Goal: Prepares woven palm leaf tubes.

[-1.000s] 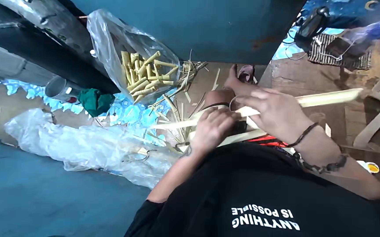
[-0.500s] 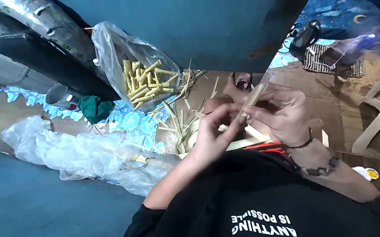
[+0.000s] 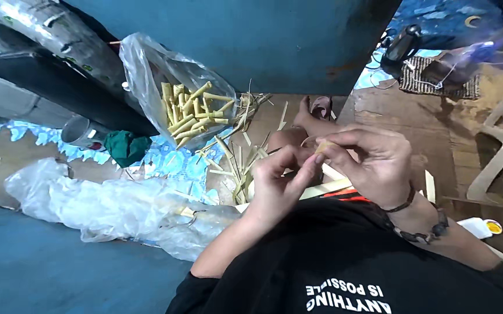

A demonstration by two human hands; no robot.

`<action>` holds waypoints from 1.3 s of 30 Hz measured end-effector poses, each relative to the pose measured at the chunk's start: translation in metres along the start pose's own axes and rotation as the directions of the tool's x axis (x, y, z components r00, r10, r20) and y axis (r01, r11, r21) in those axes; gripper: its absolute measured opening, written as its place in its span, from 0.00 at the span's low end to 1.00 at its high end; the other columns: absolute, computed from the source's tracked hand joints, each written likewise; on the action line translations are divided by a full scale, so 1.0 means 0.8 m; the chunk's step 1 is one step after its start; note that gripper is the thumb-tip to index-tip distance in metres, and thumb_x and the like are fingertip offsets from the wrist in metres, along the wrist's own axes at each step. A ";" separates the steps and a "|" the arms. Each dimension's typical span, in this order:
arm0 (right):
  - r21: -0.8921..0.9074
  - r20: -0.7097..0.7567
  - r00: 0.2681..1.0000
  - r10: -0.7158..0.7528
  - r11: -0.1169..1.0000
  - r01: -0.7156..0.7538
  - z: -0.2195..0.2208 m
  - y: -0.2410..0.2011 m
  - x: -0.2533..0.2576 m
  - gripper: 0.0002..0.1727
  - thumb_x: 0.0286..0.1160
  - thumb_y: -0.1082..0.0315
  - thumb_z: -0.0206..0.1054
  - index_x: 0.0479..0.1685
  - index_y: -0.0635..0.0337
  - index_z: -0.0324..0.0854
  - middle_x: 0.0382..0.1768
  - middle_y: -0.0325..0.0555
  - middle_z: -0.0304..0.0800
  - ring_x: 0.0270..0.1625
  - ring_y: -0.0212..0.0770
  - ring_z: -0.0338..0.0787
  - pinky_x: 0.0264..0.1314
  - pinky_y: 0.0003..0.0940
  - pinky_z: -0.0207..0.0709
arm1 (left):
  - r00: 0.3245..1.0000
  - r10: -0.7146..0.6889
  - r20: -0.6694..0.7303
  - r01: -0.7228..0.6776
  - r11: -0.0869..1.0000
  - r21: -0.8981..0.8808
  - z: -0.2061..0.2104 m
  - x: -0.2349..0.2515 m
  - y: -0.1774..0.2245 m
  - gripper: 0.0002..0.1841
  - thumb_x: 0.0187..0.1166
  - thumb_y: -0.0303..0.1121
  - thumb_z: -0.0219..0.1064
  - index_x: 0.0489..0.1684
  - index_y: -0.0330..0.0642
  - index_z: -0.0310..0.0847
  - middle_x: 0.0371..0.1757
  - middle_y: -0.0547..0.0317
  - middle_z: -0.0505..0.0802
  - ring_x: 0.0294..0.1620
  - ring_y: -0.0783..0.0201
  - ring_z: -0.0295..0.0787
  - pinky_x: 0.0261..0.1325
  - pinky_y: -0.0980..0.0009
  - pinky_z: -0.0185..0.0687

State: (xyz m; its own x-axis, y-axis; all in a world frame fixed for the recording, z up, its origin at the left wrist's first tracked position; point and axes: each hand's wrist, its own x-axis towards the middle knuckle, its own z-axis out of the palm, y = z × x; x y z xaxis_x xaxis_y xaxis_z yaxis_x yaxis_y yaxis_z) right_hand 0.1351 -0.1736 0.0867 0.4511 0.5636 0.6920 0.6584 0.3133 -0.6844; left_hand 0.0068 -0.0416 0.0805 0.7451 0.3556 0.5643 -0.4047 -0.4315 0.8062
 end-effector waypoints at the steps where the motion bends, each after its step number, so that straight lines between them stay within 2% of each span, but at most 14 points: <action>1: -0.046 -0.019 0.999 -0.028 0.999 0.027 0.001 0.001 -0.001 0.06 0.74 0.72 0.74 0.40 0.69 0.91 0.39 0.42 0.94 0.43 0.25 0.91 0.48 0.21 0.88 | 0.999 0.024 0.021 -0.025 0.997 0.070 -0.002 0.001 0.001 0.05 0.78 0.24 0.69 0.35 0.29 0.84 0.29 0.57 0.91 0.28 0.73 0.88 0.34 0.75 0.88; 4: -0.019 -0.025 1.000 -0.018 1.000 0.018 0.002 0.001 -0.002 0.07 0.73 0.73 0.74 0.43 0.69 0.90 0.41 0.42 0.93 0.44 0.26 0.91 0.50 0.21 0.88 | 0.998 0.041 0.044 -0.048 0.982 0.182 -0.005 0.004 0.004 0.06 0.77 0.24 0.68 0.39 0.28 0.86 0.32 0.54 0.93 0.30 0.71 0.90 0.37 0.73 0.91; 7: 0.161 0.036 0.996 0.078 0.983 -0.082 0.004 -0.002 -0.004 0.19 0.64 0.75 0.81 0.55 0.64 0.84 0.50 0.38 0.94 0.47 0.29 0.94 0.53 0.28 0.92 | 0.998 -0.055 -0.010 0.055 0.998 -0.023 -0.004 0.006 0.000 0.03 0.80 0.23 0.67 0.42 0.32 0.83 0.33 0.60 0.91 0.30 0.75 0.88 0.35 0.76 0.89; 10: 0.112 -0.067 0.997 -0.046 0.992 0.053 0.008 0.002 -0.006 0.10 0.60 0.80 0.80 0.41 0.64 0.91 0.41 0.40 0.93 0.45 0.30 0.92 0.51 0.25 0.90 | 0.970 -0.244 0.021 0.242 0.943 -0.229 -0.006 0.009 -0.007 0.07 0.83 0.31 0.67 0.32 0.45 0.82 0.24 0.70 0.85 0.22 0.80 0.79 0.27 0.82 0.79; 12: 0.009 -0.094 0.983 -0.160 0.987 0.162 0.007 0.007 -0.006 0.06 0.62 0.80 0.79 0.36 0.63 0.93 0.41 0.43 0.91 0.49 0.31 0.91 0.54 0.24 0.88 | 0.943 -0.312 0.117 0.333 0.897 -0.291 -0.011 0.007 -0.006 0.11 0.87 0.40 0.62 0.35 0.48 0.84 0.25 0.72 0.85 0.24 0.80 0.80 0.29 0.80 0.80; 15: -0.048 -0.072 0.982 -0.172 0.985 0.169 0.005 0.007 -0.005 0.03 0.65 0.78 0.76 0.35 0.64 0.92 0.45 0.46 0.88 0.50 0.29 0.88 0.54 0.20 0.85 | 0.945 -0.282 0.167 0.323 0.892 -0.318 -0.012 0.004 0.002 0.05 0.79 0.25 0.69 0.47 0.37 0.85 0.33 0.64 0.93 0.30 0.75 0.89 0.37 0.76 0.89; 20: 0.190 0.127 0.976 0.176 0.962 -0.198 -0.006 0.002 0.005 0.09 0.79 0.72 0.67 0.50 0.66 0.87 0.45 0.37 0.92 0.42 0.24 0.90 0.45 0.19 0.88 | 0.967 -0.214 0.140 0.235 0.960 -0.155 -0.015 0.003 -0.002 0.03 0.78 0.23 0.70 0.42 0.33 0.85 0.32 0.60 0.93 0.29 0.72 0.90 0.37 0.73 0.90; 24: -0.023 0.078 0.993 0.091 0.996 -0.090 -0.002 0.006 0.004 0.08 0.80 0.71 0.67 0.39 0.68 0.88 0.38 0.40 0.90 0.39 0.21 0.86 0.43 0.15 0.82 | 0.970 -0.223 0.098 0.235 0.963 -0.133 -0.015 0.004 -0.008 0.05 0.74 0.23 0.74 0.44 0.34 0.88 0.34 0.60 0.94 0.29 0.73 0.90 0.36 0.75 0.89; 26: 0.114 0.047 0.989 0.139 0.983 -0.143 0.004 0.011 0.000 0.06 0.80 0.74 0.67 0.45 0.69 0.87 0.42 0.40 0.90 0.41 0.23 0.88 0.44 0.17 0.85 | 0.984 -0.177 0.024 0.179 0.976 -0.126 -0.012 0.007 -0.011 0.10 0.74 0.21 0.73 0.50 0.33 0.86 0.39 0.60 0.93 0.33 0.73 0.89 0.38 0.76 0.89; 29: 0.382 0.081 0.911 0.404 0.832 -0.403 0.012 0.021 -0.003 0.06 0.81 0.77 0.65 0.49 0.62 0.85 0.40 0.39 0.95 0.36 0.32 0.96 0.42 0.30 0.94 | 0.997 0.056 -0.053 -0.043 0.972 0.230 -0.001 0.009 -0.021 0.07 0.75 0.20 0.71 0.47 0.30 0.90 0.39 0.54 0.87 0.38 0.71 0.85 0.43 0.78 0.86; 31: 0.320 0.075 0.866 0.494 0.811 -0.490 0.013 0.024 -0.003 0.05 0.84 0.74 0.64 0.46 0.62 0.85 0.34 0.39 0.94 0.33 0.32 0.95 0.40 0.30 0.94 | 0.984 0.180 -0.002 -0.159 0.872 0.463 0.007 0.005 -0.035 0.08 0.75 0.19 0.69 0.47 0.33 0.91 0.40 0.49 0.86 0.43 0.63 0.84 0.49 0.74 0.83; 34: 0.254 0.059 0.857 0.512 0.823 -0.509 0.008 0.025 -0.002 0.04 0.79 0.71 0.71 0.47 0.61 0.86 0.35 0.39 0.93 0.33 0.31 0.93 0.38 0.27 0.91 | 0.976 0.197 0.094 -0.216 0.811 0.543 0.012 -0.003 -0.055 0.12 0.78 0.20 0.66 0.55 0.35 0.90 0.53 0.41 0.89 0.53 0.54 0.89 0.57 0.65 0.89; 37: 0.290 0.004 0.881 0.473 0.843 -0.454 0.005 0.029 -0.002 0.05 0.78 0.75 0.71 0.48 0.62 0.85 0.37 0.40 0.94 0.34 0.34 0.95 0.39 0.30 0.94 | 0.994 0.046 0.098 -0.078 0.933 0.350 0.010 -0.002 -0.055 0.15 0.82 0.23 0.64 0.63 0.33 0.88 0.65 0.40 0.89 0.63 0.57 0.90 0.65 0.65 0.87; 39: 0.210 -0.039 0.928 0.370 0.911 -0.354 0.011 0.027 -0.002 0.04 0.80 0.75 0.68 0.48 0.64 0.83 0.38 0.40 0.94 0.35 0.33 0.96 0.41 0.30 0.95 | 0.986 -0.166 -0.002 0.166 0.981 0.103 0.006 0.004 -0.051 0.09 0.84 0.26 0.64 0.51 0.32 0.90 0.48 0.52 0.95 0.40 0.69 0.93 0.44 0.72 0.92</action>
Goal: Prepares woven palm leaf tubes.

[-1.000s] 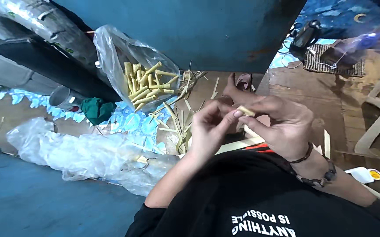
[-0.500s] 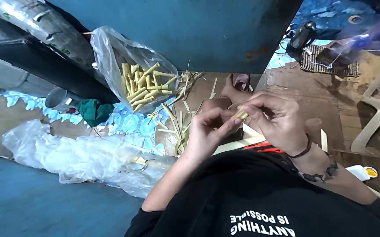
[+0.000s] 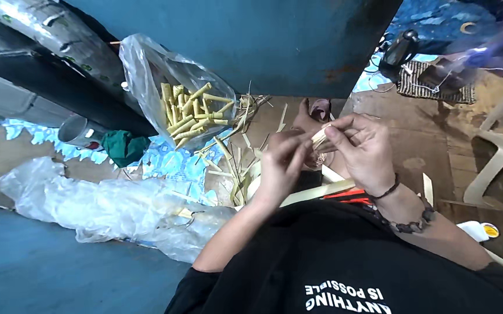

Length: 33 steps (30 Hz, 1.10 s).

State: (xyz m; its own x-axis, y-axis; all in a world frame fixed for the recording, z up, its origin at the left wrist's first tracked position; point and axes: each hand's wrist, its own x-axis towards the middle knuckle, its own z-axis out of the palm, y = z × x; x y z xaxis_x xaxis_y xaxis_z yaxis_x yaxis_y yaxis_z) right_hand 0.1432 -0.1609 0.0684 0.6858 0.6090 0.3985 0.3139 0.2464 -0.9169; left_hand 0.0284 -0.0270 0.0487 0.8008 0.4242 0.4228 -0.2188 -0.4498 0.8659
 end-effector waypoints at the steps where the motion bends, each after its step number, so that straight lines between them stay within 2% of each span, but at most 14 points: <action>1: -0.117 0.000 0.991 -0.134 0.984 0.133 0.003 0.002 -0.003 0.04 0.80 0.76 0.68 0.47 0.67 0.83 0.39 0.41 0.94 0.36 0.32 0.96 0.42 0.28 0.95 | 0.992 -0.127 -0.003 0.125 0.984 -0.126 -0.004 0.004 0.003 0.07 0.84 0.28 0.66 0.40 0.34 0.88 0.36 0.56 0.93 0.28 0.69 0.91 0.32 0.72 0.91; 4: -0.496 0.180 0.795 -0.579 0.645 0.581 0.004 0.019 -0.013 0.07 0.76 0.76 0.69 0.46 0.70 0.89 0.42 0.54 0.96 0.46 0.39 0.96 0.52 0.30 0.89 | 0.967 -0.251 0.048 0.254 0.922 -0.293 -0.014 0.010 0.013 0.10 0.83 0.29 0.67 0.27 0.39 0.81 0.21 0.61 0.88 0.18 0.70 0.87 0.23 0.71 0.89; 6: -0.504 0.335 0.680 -0.652 0.486 0.714 -0.003 0.022 -0.013 0.08 0.76 0.77 0.69 0.50 0.68 0.90 0.52 0.61 0.94 0.58 0.49 0.94 0.63 0.36 0.86 | 0.981 -0.187 0.051 0.194 0.937 -0.289 -0.018 0.005 0.022 0.08 0.83 0.29 0.64 0.33 0.39 0.85 0.25 0.65 0.87 0.21 0.75 0.81 0.25 0.77 0.81; 9: -0.354 0.251 0.755 -0.606 0.668 0.654 -0.008 0.021 -0.005 0.09 0.81 0.71 0.70 0.52 0.66 0.90 0.58 0.57 0.90 0.66 0.42 0.90 0.70 0.33 0.84 | 0.980 -0.119 0.158 0.165 0.932 -0.324 -0.026 -0.001 0.038 0.11 0.80 0.23 0.65 0.57 0.32 0.83 0.39 0.60 0.95 0.34 0.74 0.91 0.39 0.76 0.89; 12: -0.394 0.106 0.874 -0.475 0.787 0.475 -0.007 0.008 0.001 0.14 0.81 0.67 0.70 0.54 0.71 0.90 0.47 0.52 0.95 0.49 0.34 0.95 0.57 0.29 0.90 | 0.992 -0.060 0.115 0.084 0.972 -0.218 -0.024 -0.001 0.034 0.08 0.80 0.21 0.67 0.52 0.28 0.84 0.38 0.55 0.95 0.34 0.67 0.95 0.42 0.67 0.96; 14: -0.478 0.089 0.827 -0.555 0.705 0.524 -0.002 0.006 -0.004 0.12 0.78 0.71 0.71 0.51 0.72 0.90 0.43 0.54 0.96 0.45 0.36 0.95 0.53 0.29 0.89 | 0.999 -0.032 -0.033 0.027 0.987 -0.159 -0.016 -0.001 0.023 0.03 0.77 0.23 0.72 0.38 0.34 0.84 0.30 0.60 0.92 0.26 0.71 0.90 0.32 0.72 0.91; 16: -0.458 0.152 0.715 -0.683 0.592 0.663 0.000 0.010 -0.011 0.08 0.75 0.74 0.73 0.48 0.69 0.89 0.46 0.56 0.95 0.51 0.41 0.95 0.58 0.32 0.89 | 0.992 -0.076 -0.096 0.049 0.964 -0.261 -0.013 -0.002 0.025 0.03 0.77 0.24 0.71 0.36 0.40 0.83 0.27 0.66 0.90 0.23 0.76 0.85 0.28 0.78 0.84; 19: -0.362 0.220 0.650 -0.728 0.557 0.747 0.002 0.015 -0.024 0.09 0.76 0.75 0.71 0.52 0.65 0.88 0.60 0.55 0.89 0.72 0.46 0.86 0.75 0.39 0.82 | 0.949 -0.292 0.116 0.296 0.704 -0.646 -0.016 -0.009 0.042 0.06 0.85 0.32 0.65 0.43 0.50 0.90 0.34 0.66 0.93 0.30 0.77 0.88 0.36 0.79 0.86; 21: -0.330 0.216 0.661 -0.718 0.584 0.742 0.006 0.017 -0.027 0.09 0.79 0.73 0.69 0.53 0.63 0.87 0.64 0.53 0.87 0.75 0.45 0.84 0.77 0.39 0.81 | 0.877 -0.342 0.338 0.477 0.533 -0.699 -0.018 -0.008 0.037 0.06 0.82 0.44 0.70 0.41 0.59 0.92 0.34 0.70 0.94 0.33 0.79 0.89 0.39 0.80 0.86; 23: -0.268 0.169 0.713 -0.680 0.664 0.697 0.007 0.014 -0.025 0.07 0.77 0.70 0.71 0.46 0.63 0.88 0.61 0.53 0.89 0.69 0.43 0.88 0.71 0.38 0.85 | 0.860 -0.310 0.405 0.510 0.558 -0.655 -0.016 -0.006 0.028 0.08 0.78 0.49 0.72 0.42 0.60 0.91 0.36 0.74 0.93 0.35 0.82 0.87 0.40 0.83 0.83; 25: -0.194 0.080 0.794 -0.602 0.772 0.605 0.004 0.002 -0.023 0.08 0.72 0.66 0.76 0.37 0.61 0.88 0.54 0.46 0.90 0.61 0.37 0.89 0.62 0.32 0.87 | 0.923 -0.209 0.323 0.369 0.717 -0.592 -0.015 -0.003 0.021 0.05 0.76 0.35 0.75 0.43 0.52 0.86 0.33 0.71 0.91 0.31 0.81 0.84 0.36 0.83 0.81; 28: -0.101 0.045 0.930 -0.365 0.925 0.368 -0.005 -0.016 -0.017 0.14 0.71 0.68 0.77 0.51 0.57 0.80 0.46 0.33 0.89 0.48 0.25 0.89 0.53 0.24 0.88 | 0.971 0.017 0.238 0.075 0.926 -0.370 -0.024 0.000 0.031 0.13 0.66 0.19 0.78 0.46 0.38 0.84 0.41 0.64 0.93 0.41 0.74 0.91 0.50 0.73 0.90; 30: 0.057 0.079 0.988 -0.129 0.991 0.125 -0.012 -0.021 -0.008 0.12 0.76 0.73 0.72 0.53 0.54 0.78 0.42 0.31 0.88 0.40 0.24 0.89 0.44 0.21 0.88 | 0.971 0.095 0.222 -0.050 0.979 -0.197 -0.030 0.001 0.040 0.11 0.71 0.20 0.74 0.50 0.31 0.85 0.46 0.59 0.94 0.46 0.71 0.92 0.55 0.69 0.91; 33: 0.301 0.217 0.967 0.136 0.933 -0.199 -0.016 -0.016 -0.005 0.02 0.79 0.76 0.68 0.43 0.59 0.84 0.34 0.40 0.90 0.30 0.32 0.92 0.34 0.29 0.92 | 0.982 0.143 0.120 -0.131 0.987 -0.096 -0.029 0.000 0.042 0.08 0.75 0.28 0.75 0.44 0.36 0.84 0.43 0.60 0.89 0.45 0.71 0.88 0.51 0.71 0.89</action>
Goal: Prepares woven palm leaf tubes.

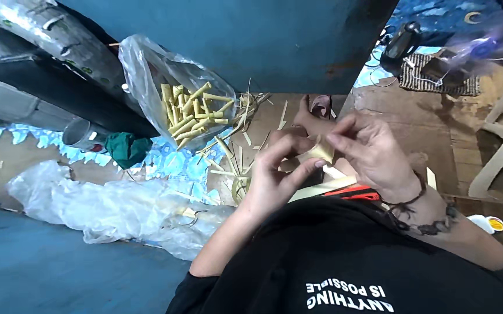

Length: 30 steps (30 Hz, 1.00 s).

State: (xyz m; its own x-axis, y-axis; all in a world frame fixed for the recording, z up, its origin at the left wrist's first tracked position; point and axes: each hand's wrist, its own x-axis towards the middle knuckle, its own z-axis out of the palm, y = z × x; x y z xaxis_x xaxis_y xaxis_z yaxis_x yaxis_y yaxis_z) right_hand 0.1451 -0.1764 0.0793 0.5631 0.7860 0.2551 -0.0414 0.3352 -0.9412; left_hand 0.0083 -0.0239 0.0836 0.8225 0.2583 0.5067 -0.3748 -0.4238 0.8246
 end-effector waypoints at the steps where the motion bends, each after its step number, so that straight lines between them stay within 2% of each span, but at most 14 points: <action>1: 0.035 0.067 0.997 0.046 0.998 -0.049 0.000 0.003 -0.001 0.04 0.81 0.76 0.65 0.41 0.61 0.85 0.33 0.42 0.90 0.30 0.34 0.92 0.34 0.31 0.93 | 1.000 -0.010 -0.008 0.010 1.000 0.015 0.000 0.000 0.001 0.08 0.76 0.30 0.75 0.44 0.37 0.84 0.44 0.60 0.88 0.44 0.71 0.87 0.49 0.73 0.88; 4: 0.013 0.246 0.963 0.111 0.993 -0.118 -0.010 0.000 -0.002 0.15 0.90 0.63 0.57 0.41 0.58 0.88 0.35 0.39 0.94 0.36 0.35 0.96 0.43 0.33 0.94 | 0.988 -0.133 0.079 0.125 0.986 0.108 -0.008 0.002 0.008 0.12 0.75 0.31 0.76 0.52 0.38 0.84 0.48 0.59 0.87 0.44 0.71 0.86 0.45 0.75 0.88; 5: -0.050 0.226 0.969 0.098 0.995 -0.089 -0.015 -0.004 -0.001 0.14 0.88 0.61 0.61 0.41 0.57 0.90 0.35 0.38 0.95 0.36 0.34 0.96 0.42 0.33 0.94 | 0.978 -0.168 0.123 0.151 0.979 0.137 -0.012 0.003 0.010 0.15 0.75 0.29 0.76 0.58 0.38 0.84 0.51 0.58 0.87 0.45 0.70 0.87 0.46 0.75 0.89; 7: -0.083 0.129 0.989 0.078 0.994 -0.068 -0.021 -0.008 0.001 0.07 0.82 0.67 0.67 0.42 0.59 0.90 0.33 0.40 0.94 0.31 0.34 0.95 0.35 0.31 0.94 | 0.968 -0.178 0.178 0.158 0.980 0.122 -0.017 0.005 0.011 0.19 0.74 0.24 0.75 0.64 0.38 0.85 0.53 0.57 0.87 0.47 0.69 0.88 0.46 0.74 0.91; 10: 0.056 0.111 0.979 0.171 0.982 -0.178 -0.015 -0.003 -0.001 0.07 0.86 0.72 0.61 0.53 0.60 0.82 0.34 0.45 0.93 0.27 0.34 0.93 0.29 0.29 0.91 | 0.979 -0.170 0.114 0.168 0.985 0.025 -0.010 0.003 0.008 0.11 0.73 0.25 0.76 0.50 0.36 0.87 0.48 0.57 0.88 0.47 0.69 0.89 0.47 0.74 0.91; 12: 0.047 0.182 0.962 0.204 0.975 -0.215 -0.009 0.004 -0.001 0.07 0.89 0.70 0.56 0.49 0.58 0.81 0.34 0.43 0.93 0.30 0.35 0.95 0.33 0.32 0.93 | 0.980 -0.175 0.091 0.171 0.984 0.048 -0.005 0.003 0.005 0.07 0.74 0.28 0.76 0.42 0.36 0.86 0.44 0.58 0.86 0.42 0.70 0.87 0.43 0.75 0.89; 14: -0.034 0.232 0.958 0.169 0.986 -0.165 -0.013 0.007 -0.002 0.12 0.90 0.64 0.56 0.47 0.56 0.85 0.39 0.38 0.90 0.38 0.33 0.94 0.40 0.31 0.93 | 0.971 -0.201 0.129 0.186 0.975 0.123 -0.007 0.002 0.004 0.11 0.73 0.28 0.77 0.48 0.35 0.86 0.45 0.56 0.85 0.42 0.69 0.88 0.43 0.75 0.91; 16: -0.039 0.176 0.973 0.151 0.988 -0.147 -0.018 0.005 -0.002 0.12 0.90 0.66 0.57 0.49 0.58 0.87 0.40 0.40 0.91 0.36 0.33 0.93 0.37 0.31 0.93 | 0.965 -0.212 0.156 0.189 0.970 0.151 -0.008 0.001 0.005 0.17 0.72 0.24 0.77 0.59 0.35 0.86 0.48 0.55 0.85 0.43 0.69 0.88 0.44 0.75 0.92; 19: 0.043 0.107 0.970 0.216 0.974 -0.221 -0.009 0.004 -0.002 0.10 0.91 0.70 0.53 0.57 0.58 0.80 0.35 0.44 0.92 0.26 0.32 0.91 0.26 0.26 0.89 | 0.980 -0.171 0.103 0.157 0.979 0.130 -0.002 0.001 0.003 0.08 0.72 0.26 0.77 0.45 0.35 0.88 0.45 0.57 0.84 0.44 0.70 0.86 0.44 0.77 0.90; 23: -0.226 0.153 0.986 0.067 0.974 -0.031 -0.008 0.008 -0.006 0.12 0.88 0.63 0.57 0.49 0.59 0.85 0.39 0.35 0.87 0.38 0.27 0.88 0.40 0.22 0.88 | 0.985 -0.159 0.067 0.147 0.977 0.155 0.002 0.002 -0.001 0.11 0.70 0.24 0.77 0.47 0.31 0.86 0.53 0.51 0.81 0.47 0.68 0.87 0.45 0.75 0.92; 25: -0.065 0.100 0.981 0.166 0.985 -0.160 -0.007 0.008 -0.008 0.15 0.92 0.65 0.52 0.50 0.59 0.85 0.33 0.39 0.90 0.28 0.29 0.89 0.31 0.23 0.87 | 0.992 -0.122 0.041 0.117 0.986 0.121 0.002 -0.001 -0.002 0.11 0.67 0.22 0.80 0.42 0.29 0.87 0.54 0.49 0.84 0.46 0.69 0.89 0.46 0.75 0.93; 27: 0.042 0.079 0.969 0.235 0.970 -0.239 -0.005 0.005 -0.009 0.16 0.93 0.67 0.48 0.61 0.56 0.82 0.32 0.44 0.89 0.21 0.29 0.85 0.21 0.22 0.83 | 0.993 -0.108 0.043 0.103 0.990 0.097 0.002 -0.001 -0.004 0.08 0.68 0.25 0.80 0.35 0.32 0.87 0.46 0.54 0.90 0.41 0.71 0.90 0.44 0.75 0.91; 29: -0.288 0.038 0.998 0.057 0.957 -0.043 0.000 0.006 -0.013 0.13 0.87 0.70 0.57 0.64 0.59 0.81 0.39 0.40 0.90 0.29 0.26 0.87 0.29 0.18 0.83 | 0.983 -0.165 0.084 0.161 0.986 0.054 -0.001 -0.001 -0.006 0.06 0.72 0.26 0.77 0.37 0.33 0.85 0.34 0.58 0.91 0.32 0.72 0.88 0.37 0.75 0.89; 30: -0.541 0.080 0.990 -0.114 0.830 0.140 0.000 0.009 -0.016 0.17 0.82 0.65 0.65 0.64 0.61 0.82 0.49 0.40 0.89 0.43 0.25 0.89 0.43 0.19 0.86 | 0.974 -0.205 0.094 0.204 0.979 0.023 -0.003 0.000 -0.007 0.06 0.74 0.25 0.76 0.39 0.34 0.84 0.31 0.59 0.91 0.28 0.72 0.88 0.33 0.76 0.87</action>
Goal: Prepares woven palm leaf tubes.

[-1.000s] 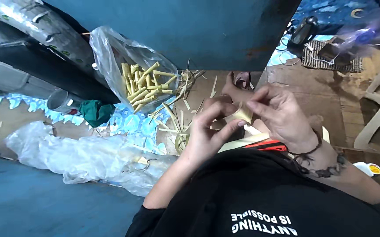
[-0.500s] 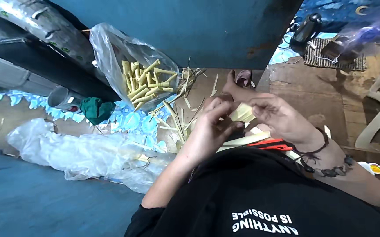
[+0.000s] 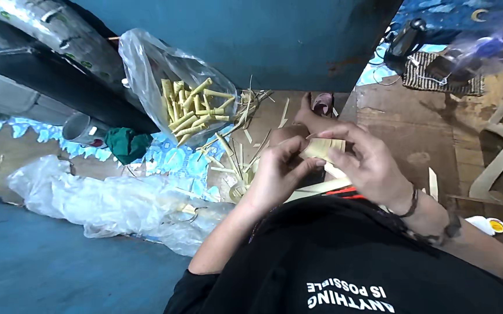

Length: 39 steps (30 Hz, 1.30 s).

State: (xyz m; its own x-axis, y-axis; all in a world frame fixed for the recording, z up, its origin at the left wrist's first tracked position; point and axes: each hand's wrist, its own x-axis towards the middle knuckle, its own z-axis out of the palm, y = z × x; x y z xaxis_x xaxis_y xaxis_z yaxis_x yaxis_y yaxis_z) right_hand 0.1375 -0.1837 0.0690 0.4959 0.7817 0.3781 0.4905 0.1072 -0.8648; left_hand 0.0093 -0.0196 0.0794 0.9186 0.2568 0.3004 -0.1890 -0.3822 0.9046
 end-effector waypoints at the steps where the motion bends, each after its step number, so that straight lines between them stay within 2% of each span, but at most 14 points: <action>1: -0.190 -0.018 0.989 -0.150 0.971 0.144 0.002 0.005 -0.002 0.22 0.79 0.60 0.69 0.64 0.67 0.84 0.53 0.48 0.87 0.53 0.34 0.88 0.55 0.26 0.85 | 0.999 -0.034 0.009 0.035 0.999 -0.038 -0.002 0.000 -0.001 0.06 0.74 0.25 0.75 0.40 0.35 0.83 0.29 0.60 0.90 0.25 0.72 0.86 0.30 0.76 0.85; 3: -0.094 0.005 0.996 -0.085 0.992 0.085 0.003 0.008 -0.009 0.21 0.85 0.62 0.64 0.68 0.67 0.83 0.51 0.44 0.91 0.52 0.30 0.89 0.57 0.24 0.84 | 0.998 -0.050 0.042 0.054 0.995 -0.085 -0.004 0.000 -0.003 0.09 0.72 0.23 0.76 0.44 0.35 0.83 0.32 0.58 0.92 0.27 0.71 0.89 0.31 0.75 0.89; 4: 0.190 0.079 0.988 0.131 0.971 -0.144 -0.001 0.006 -0.009 0.18 0.91 0.66 0.55 0.70 0.62 0.81 0.41 0.36 0.93 0.39 0.23 0.90 0.43 0.16 0.86 | 0.997 -0.041 0.068 0.046 0.996 -0.072 -0.005 0.001 -0.005 0.11 0.70 0.22 0.77 0.45 0.33 0.84 0.36 0.57 0.92 0.31 0.70 0.90 0.34 0.73 0.91; 7: 0.554 0.295 0.854 0.429 0.651 -0.518 -0.010 0.005 -0.008 0.23 0.95 0.62 0.40 0.68 0.57 0.81 0.27 0.41 0.91 0.20 0.27 0.85 0.21 0.19 0.81 | 0.992 -0.018 0.129 0.022 0.999 -0.026 -0.006 0.003 -0.011 0.08 0.69 0.20 0.77 0.43 0.32 0.87 0.39 0.56 0.93 0.36 0.70 0.91 0.42 0.73 0.92; 9: 0.199 0.103 0.966 0.238 0.947 -0.254 -0.005 0.010 -0.018 0.17 0.88 0.65 0.57 0.67 0.59 0.82 0.44 0.37 0.93 0.38 0.24 0.91 0.40 0.19 0.87 | 0.993 -0.052 0.102 0.052 0.999 0.005 -0.005 0.004 -0.014 0.05 0.70 0.21 0.77 0.38 0.34 0.87 0.32 0.59 0.91 0.28 0.73 0.86 0.34 0.76 0.86; 11: -0.091 0.002 1.000 -0.009 0.996 0.009 0.000 0.021 -0.025 0.23 0.81 0.60 0.68 0.68 0.67 0.82 0.57 0.47 0.90 0.55 0.32 0.90 0.58 0.27 0.86 | 0.992 -0.092 0.086 0.091 0.996 0.010 -0.005 0.006 -0.014 0.07 0.69 0.22 0.78 0.38 0.36 0.86 0.28 0.60 0.90 0.24 0.73 0.84 0.28 0.77 0.83; 15: 0.544 0.233 0.856 0.461 0.668 -0.508 -0.010 0.015 -0.021 0.21 0.95 0.63 0.44 0.64 0.56 0.83 0.27 0.38 0.93 0.23 0.26 0.88 0.25 0.19 0.84 | 0.988 -0.086 0.130 0.095 0.994 -0.058 -0.001 0.007 -0.015 0.09 0.66 0.19 0.79 0.40 0.34 0.86 0.33 0.58 0.92 0.29 0.71 0.89 0.35 0.75 0.90; 19: -0.058 -0.009 0.999 0.043 0.997 -0.043 0.001 0.028 -0.035 0.24 0.79 0.62 0.69 0.71 0.66 0.80 0.56 0.45 0.90 0.54 0.31 0.89 0.58 0.27 0.86 | 0.990 -0.101 0.097 0.107 0.993 -0.054 -0.003 0.009 -0.018 0.08 0.66 0.19 0.79 0.36 0.35 0.85 0.27 0.59 0.90 0.24 0.73 0.84 0.28 0.77 0.83; 21: 0.125 0.024 0.986 0.164 0.978 -0.166 0.000 0.029 -0.037 0.19 0.86 0.65 0.62 0.71 0.61 0.80 0.51 0.38 0.93 0.46 0.26 0.92 0.50 0.22 0.89 | 0.987 -0.122 0.107 0.130 0.989 -0.068 -0.003 0.009 -0.017 0.10 0.65 0.20 0.80 0.39 0.36 0.85 0.28 0.59 0.91 0.22 0.71 0.85 0.26 0.75 0.84; 24: 0.588 0.220 0.851 0.478 0.631 -0.506 -0.006 0.021 -0.030 0.21 0.96 0.63 0.42 0.66 0.56 0.81 0.27 0.39 0.93 0.23 0.28 0.89 0.26 0.20 0.85 | 0.985 -0.122 0.125 0.131 0.989 -0.066 -0.003 0.009 -0.017 0.10 0.65 0.20 0.80 0.40 0.35 0.86 0.28 0.58 0.92 0.24 0.71 0.86 0.29 0.75 0.86; 28: -0.056 -0.036 0.999 0.034 0.998 -0.036 0.003 0.033 -0.040 0.24 0.81 0.62 0.68 0.72 0.67 0.79 0.59 0.48 0.89 0.57 0.34 0.90 0.60 0.29 0.86 | 0.984 -0.122 0.128 0.131 0.990 -0.059 -0.006 0.009 -0.019 0.10 0.64 0.20 0.80 0.38 0.35 0.86 0.28 0.58 0.91 0.24 0.71 0.86 0.29 0.75 0.84; 32: 0.531 0.145 0.891 0.430 0.726 -0.437 -0.004 0.026 -0.036 0.20 0.95 0.63 0.45 0.67 0.57 0.82 0.33 0.39 0.94 0.25 0.27 0.90 0.27 0.20 0.85 | 0.982 -0.104 0.156 0.114 0.992 -0.058 -0.008 0.010 -0.020 0.10 0.64 0.21 0.81 0.38 0.36 0.86 0.28 0.59 0.91 0.25 0.71 0.86 0.29 0.75 0.85; 36: -0.072 -0.062 0.998 0.023 0.997 -0.028 0.001 0.036 -0.045 0.24 0.79 0.62 0.70 0.71 0.64 0.80 0.57 0.44 0.90 0.56 0.30 0.89 0.61 0.25 0.85 | 0.985 -0.101 0.140 0.110 0.992 -0.062 -0.011 0.013 -0.027 0.10 0.65 0.22 0.81 0.36 0.36 0.85 0.26 0.59 0.89 0.23 0.72 0.83 0.28 0.76 0.81; 39: 0.207 -0.009 0.969 0.246 0.949 -0.239 0.000 0.035 -0.046 0.17 0.88 0.64 0.61 0.69 0.58 0.83 0.45 0.35 0.94 0.39 0.24 0.91 0.43 0.19 0.87 | 0.985 -0.107 0.137 0.119 0.989 -0.084 -0.011 0.012 -0.024 0.12 0.62 0.21 0.82 0.39 0.36 0.85 0.27 0.57 0.90 0.21 0.71 0.84 0.25 0.76 0.82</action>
State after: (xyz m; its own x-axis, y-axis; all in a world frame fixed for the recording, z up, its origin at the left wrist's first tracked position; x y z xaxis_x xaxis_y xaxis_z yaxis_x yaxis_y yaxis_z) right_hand 0.1333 -0.2096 0.0311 0.6074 0.7788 0.1569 0.1987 0.0424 -0.9792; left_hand 0.0185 -0.0019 0.0679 0.9724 0.1716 0.1578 -0.1069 -0.2732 0.9560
